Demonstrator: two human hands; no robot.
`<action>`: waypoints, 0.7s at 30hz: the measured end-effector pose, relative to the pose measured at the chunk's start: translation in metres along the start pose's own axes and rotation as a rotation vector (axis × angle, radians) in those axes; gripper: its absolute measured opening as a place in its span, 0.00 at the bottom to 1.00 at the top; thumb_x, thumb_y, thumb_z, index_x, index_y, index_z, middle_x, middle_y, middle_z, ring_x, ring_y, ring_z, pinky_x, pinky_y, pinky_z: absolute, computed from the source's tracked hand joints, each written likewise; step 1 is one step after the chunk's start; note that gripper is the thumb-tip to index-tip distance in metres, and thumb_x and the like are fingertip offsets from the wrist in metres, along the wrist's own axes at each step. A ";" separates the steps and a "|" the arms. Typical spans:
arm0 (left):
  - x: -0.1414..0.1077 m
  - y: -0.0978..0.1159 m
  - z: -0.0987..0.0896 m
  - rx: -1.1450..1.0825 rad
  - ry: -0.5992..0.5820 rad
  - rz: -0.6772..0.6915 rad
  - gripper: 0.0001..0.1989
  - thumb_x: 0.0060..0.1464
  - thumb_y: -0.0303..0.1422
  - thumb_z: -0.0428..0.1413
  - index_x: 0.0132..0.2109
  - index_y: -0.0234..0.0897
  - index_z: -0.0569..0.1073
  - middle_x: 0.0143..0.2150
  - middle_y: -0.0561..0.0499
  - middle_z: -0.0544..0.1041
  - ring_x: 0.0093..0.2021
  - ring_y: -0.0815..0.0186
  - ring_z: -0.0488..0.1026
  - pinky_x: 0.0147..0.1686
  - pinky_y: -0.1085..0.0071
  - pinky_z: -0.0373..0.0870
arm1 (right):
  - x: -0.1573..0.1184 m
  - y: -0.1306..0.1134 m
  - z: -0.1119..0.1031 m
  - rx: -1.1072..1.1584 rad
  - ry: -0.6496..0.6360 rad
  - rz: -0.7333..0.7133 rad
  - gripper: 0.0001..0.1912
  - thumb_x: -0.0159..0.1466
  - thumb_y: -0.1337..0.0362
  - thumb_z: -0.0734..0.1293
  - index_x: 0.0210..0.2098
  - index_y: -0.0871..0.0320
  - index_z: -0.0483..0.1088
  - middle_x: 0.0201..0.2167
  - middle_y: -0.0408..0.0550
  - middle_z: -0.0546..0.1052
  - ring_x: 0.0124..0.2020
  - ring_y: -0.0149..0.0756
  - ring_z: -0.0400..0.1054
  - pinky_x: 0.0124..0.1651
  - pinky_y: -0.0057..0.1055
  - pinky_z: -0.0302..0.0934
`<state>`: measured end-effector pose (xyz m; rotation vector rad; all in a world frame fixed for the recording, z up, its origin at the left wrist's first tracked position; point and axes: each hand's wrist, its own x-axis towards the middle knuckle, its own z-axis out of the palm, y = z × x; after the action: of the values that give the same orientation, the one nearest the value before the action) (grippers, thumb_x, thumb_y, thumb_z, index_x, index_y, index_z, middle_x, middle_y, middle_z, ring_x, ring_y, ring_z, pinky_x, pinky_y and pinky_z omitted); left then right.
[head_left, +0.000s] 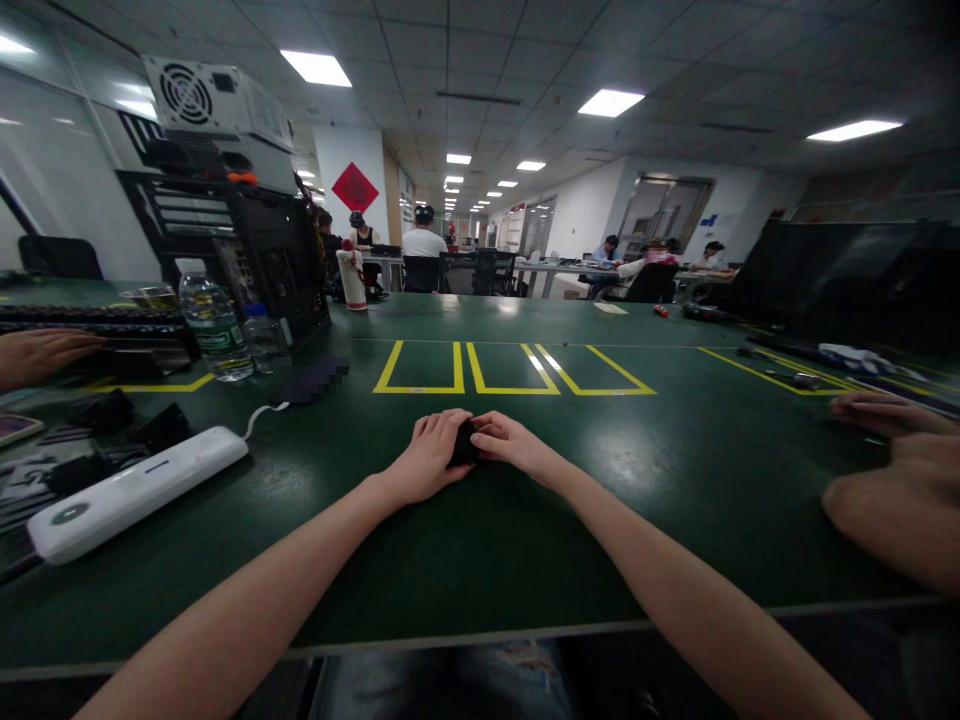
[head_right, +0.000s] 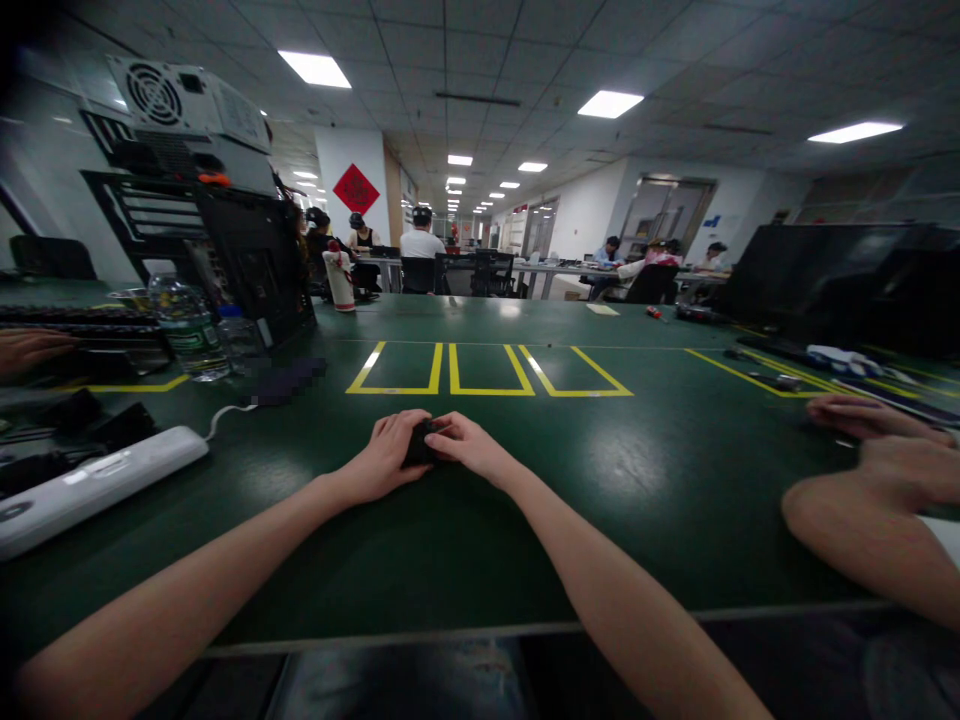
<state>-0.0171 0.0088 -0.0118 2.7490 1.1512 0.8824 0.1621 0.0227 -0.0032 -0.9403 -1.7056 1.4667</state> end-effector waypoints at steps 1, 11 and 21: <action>0.000 0.000 0.000 0.003 0.002 -0.001 0.30 0.46 0.34 0.54 0.54 0.39 0.50 0.52 0.45 0.59 0.52 0.56 0.57 0.51 0.55 0.52 | -0.001 -0.001 -0.001 -0.006 -0.025 -0.008 0.16 0.51 0.61 0.66 0.38 0.56 0.60 0.35 0.44 0.67 0.39 0.32 0.63 0.44 0.36 0.59; 0.000 0.000 -0.001 -0.008 0.002 0.007 0.29 0.46 0.34 0.54 0.54 0.40 0.50 0.52 0.45 0.58 0.53 0.56 0.56 0.51 0.54 0.50 | -0.001 -0.001 0.001 -0.074 0.023 -0.089 0.13 0.52 0.57 0.64 0.34 0.56 0.60 0.32 0.43 0.67 0.36 0.31 0.63 0.40 0.34 0.60; -0.001 0.001 -0.002 -0.007 -0.006 0.007 0.29 0.46 0.34 0.54 0.54 0.41 0.49 0.52 0.45 0.59 0.53 0.56 0.56 0.51 0.54 0.51 | -0.002 -0.005 0.000 -0.037 -0.031 -0.100 0.17 0.47 0.64 0.69 0.34 0.57 0.60 0.36 0.44 0.67 0.40 0.33 0.63 0.45 0.36 0.59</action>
<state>-0.0176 0.0071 -0.0103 2.7499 1.1362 0.8761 0.1627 0.0206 0.0018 -0.8427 -1.7811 1.3950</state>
